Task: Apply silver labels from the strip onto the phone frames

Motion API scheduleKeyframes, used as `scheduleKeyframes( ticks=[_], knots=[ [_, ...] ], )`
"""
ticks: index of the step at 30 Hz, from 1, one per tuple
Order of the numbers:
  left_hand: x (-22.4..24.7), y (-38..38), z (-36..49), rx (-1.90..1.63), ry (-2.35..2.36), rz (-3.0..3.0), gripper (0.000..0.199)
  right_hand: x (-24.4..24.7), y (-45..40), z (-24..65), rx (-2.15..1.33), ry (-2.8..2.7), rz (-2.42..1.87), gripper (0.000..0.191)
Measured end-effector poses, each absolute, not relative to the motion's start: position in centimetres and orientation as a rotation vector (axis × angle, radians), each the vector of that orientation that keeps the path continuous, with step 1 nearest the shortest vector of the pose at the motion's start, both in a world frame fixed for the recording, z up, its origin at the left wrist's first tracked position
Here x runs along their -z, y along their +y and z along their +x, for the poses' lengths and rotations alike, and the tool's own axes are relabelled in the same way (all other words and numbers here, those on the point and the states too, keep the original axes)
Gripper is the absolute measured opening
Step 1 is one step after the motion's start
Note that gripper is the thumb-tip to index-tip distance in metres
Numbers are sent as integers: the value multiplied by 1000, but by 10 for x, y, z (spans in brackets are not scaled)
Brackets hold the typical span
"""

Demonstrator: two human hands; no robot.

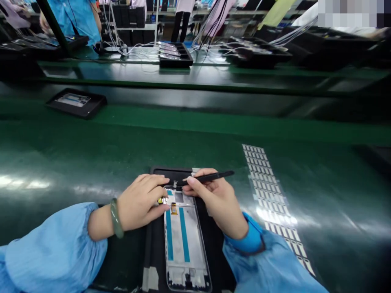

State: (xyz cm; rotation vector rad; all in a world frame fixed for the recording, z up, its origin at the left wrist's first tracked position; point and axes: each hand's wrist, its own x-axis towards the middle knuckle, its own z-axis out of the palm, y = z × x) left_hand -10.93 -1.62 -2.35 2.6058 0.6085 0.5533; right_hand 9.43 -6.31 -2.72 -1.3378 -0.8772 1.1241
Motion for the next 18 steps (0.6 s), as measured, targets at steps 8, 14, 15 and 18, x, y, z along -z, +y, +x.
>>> scheduleKeyframes(
  ticks=[8,14,15,18],
  knots=[
    [36,-21,-107,-573,683,2517,13,30,-72,96,-1026,-1225,-1407,21],
    [32,-20,-106,-561,677,2528,12,30,-73,96,-1001,-1257,-1438,17],
    [32,-19,-106,-558,677,2531,12,30,-74,96,-998,-1265,-1444,17],
    [31,-20,-106,-555,676,2531,12,30,-74,96,-991,-1280,-1457,17]
  ],
)
